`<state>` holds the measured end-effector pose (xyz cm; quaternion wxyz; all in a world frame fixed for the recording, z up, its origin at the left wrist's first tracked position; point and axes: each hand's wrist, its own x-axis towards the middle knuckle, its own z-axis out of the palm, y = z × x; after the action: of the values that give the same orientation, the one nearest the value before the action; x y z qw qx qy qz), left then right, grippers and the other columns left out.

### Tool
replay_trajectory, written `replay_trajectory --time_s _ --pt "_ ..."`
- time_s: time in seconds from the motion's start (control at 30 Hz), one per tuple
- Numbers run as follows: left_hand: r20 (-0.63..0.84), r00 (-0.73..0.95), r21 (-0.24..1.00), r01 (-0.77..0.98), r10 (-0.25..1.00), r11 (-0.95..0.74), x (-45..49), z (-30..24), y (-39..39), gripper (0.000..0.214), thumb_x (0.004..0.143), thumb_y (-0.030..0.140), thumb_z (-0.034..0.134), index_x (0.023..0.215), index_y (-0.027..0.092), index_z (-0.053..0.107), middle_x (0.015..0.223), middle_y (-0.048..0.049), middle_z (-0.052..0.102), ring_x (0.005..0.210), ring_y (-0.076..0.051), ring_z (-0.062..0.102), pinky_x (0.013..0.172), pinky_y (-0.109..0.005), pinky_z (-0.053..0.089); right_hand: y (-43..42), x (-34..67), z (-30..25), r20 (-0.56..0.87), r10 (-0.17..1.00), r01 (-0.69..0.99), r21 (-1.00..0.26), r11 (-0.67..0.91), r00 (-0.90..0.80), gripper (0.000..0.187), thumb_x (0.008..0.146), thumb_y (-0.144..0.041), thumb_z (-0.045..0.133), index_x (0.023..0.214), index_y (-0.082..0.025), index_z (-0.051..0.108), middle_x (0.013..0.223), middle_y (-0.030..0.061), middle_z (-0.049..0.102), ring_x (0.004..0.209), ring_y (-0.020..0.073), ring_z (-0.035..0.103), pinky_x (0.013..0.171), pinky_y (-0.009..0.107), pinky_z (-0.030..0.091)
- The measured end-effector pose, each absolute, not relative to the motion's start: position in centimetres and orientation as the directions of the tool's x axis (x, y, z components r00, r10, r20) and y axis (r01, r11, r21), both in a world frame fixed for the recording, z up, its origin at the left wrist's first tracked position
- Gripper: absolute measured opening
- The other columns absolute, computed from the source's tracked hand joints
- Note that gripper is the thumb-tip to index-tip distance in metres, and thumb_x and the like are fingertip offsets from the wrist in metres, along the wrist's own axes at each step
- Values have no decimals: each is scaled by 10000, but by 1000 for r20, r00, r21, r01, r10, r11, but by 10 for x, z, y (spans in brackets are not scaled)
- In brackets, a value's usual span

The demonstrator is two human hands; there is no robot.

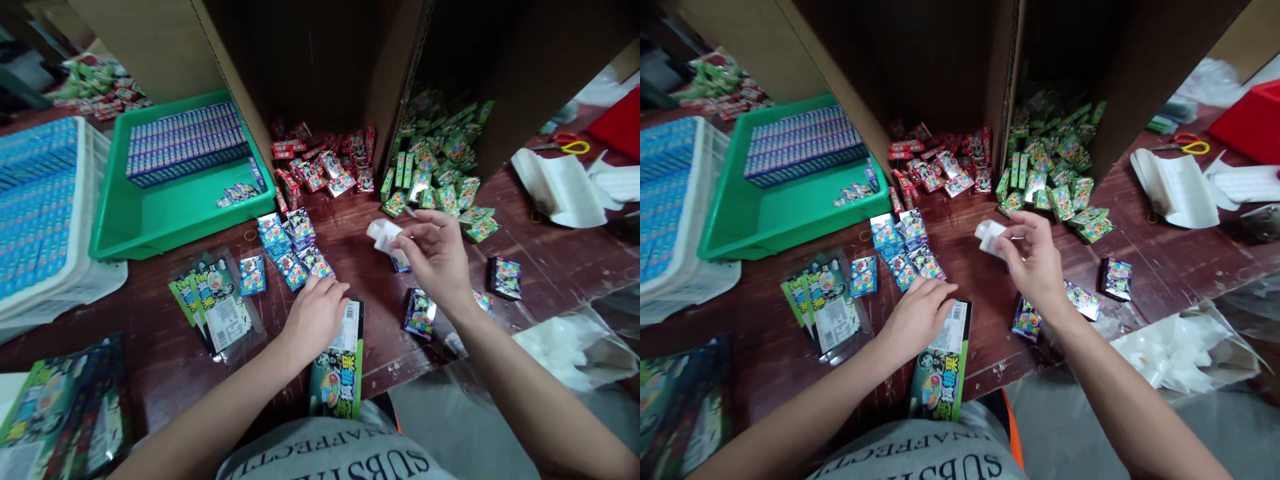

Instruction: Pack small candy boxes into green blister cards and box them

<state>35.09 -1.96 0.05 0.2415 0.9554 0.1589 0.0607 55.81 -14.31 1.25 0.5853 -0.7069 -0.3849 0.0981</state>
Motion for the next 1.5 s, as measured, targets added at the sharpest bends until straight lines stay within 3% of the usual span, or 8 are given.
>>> replay_trajectory --time_s 0.2,0.3,0.43,0.63,0.83,1.03,1.3,1.5 --pt "-26 924 666 300 381 -683 342 19 -15 208 973 270 567 870 190 730 942 -63 729 958 -243 624 993 -460 436 -151 529 18 241 780 337 -941 41 577 413 974 -349 626 1325 -344 409 1001 13 607 836 189 699 763 379 609" --pt "-187 907 864 334 376 -376 339 30 -9 164 929 307 619 860 194 715 875 -36 734 817 -193 648 783 -355 494 -159 510 21 157 882 251 -967 45 445 614 938 -337 687 1450 -359 349 1095 47 600 983 212 671 884 405 604" --pt "-372 876 916 400 309 -33 329 30 -7 172 886 335 684 897 170 731 814 -34 753 719 -158 665 665 -285 489 -169 484 11 70 940 105 -994 36 335 775 944 -311 681 1554 -413 215 1192 52 560 1000 193 658 913 400 609" --pt "-146 960 967 189 239 -171 304 28 -2 194 893 279 719 1070 242 788 1142 -51 751 1076 -195 687 983 -356 516 -177 461 0 223 897 332 -939 92 382 739 990 -207 598 1584 -429 218 1113 38 572 997 188 631 948 416 578" --pt "-118 950 979 160 290 -126 290 27 4 157 879 230 731 1016 247 807 1034 -39 771 944 -173 716 874 -320 562 -166 450 9 275 875 293 -942 163 399 898 950 -180 663 1591 -504 125 1286 42 535 889 158 675 821 370 635" --pt "-37 941 974 109 335 -197 267 22 -3 170 924 253 687 1061 250 787 1110 -58 741 1040 -183 699 926 -342 548 -185 434 18 345 916 493 -845 207 205 927 964 -122 621 1596 -522 73 1497 56 473 1085 205 698 970 452 606" --pt "-74 890 941 212 450 -263 256 31 -29 187 928 268 653 1102 224 710 1037 -44 712 886 -167 682 775 -311 550 -171 448 64 24 959 103 -995 -5 281 825 916 -200 708 1592 -342 255 911 -13 687 856 165 671 803 341 599" --pt "-139 840 949 265 525 -173 251 29 -40 150 892 277 675 1019 203 702 965 -47 737 874 -181 698 769 -311 552 -161 434 55 -90 982 72 -992 -103 166 870 885 -214 718 1593 -303 221 902 -14 675 814 166 641 725 328 558"
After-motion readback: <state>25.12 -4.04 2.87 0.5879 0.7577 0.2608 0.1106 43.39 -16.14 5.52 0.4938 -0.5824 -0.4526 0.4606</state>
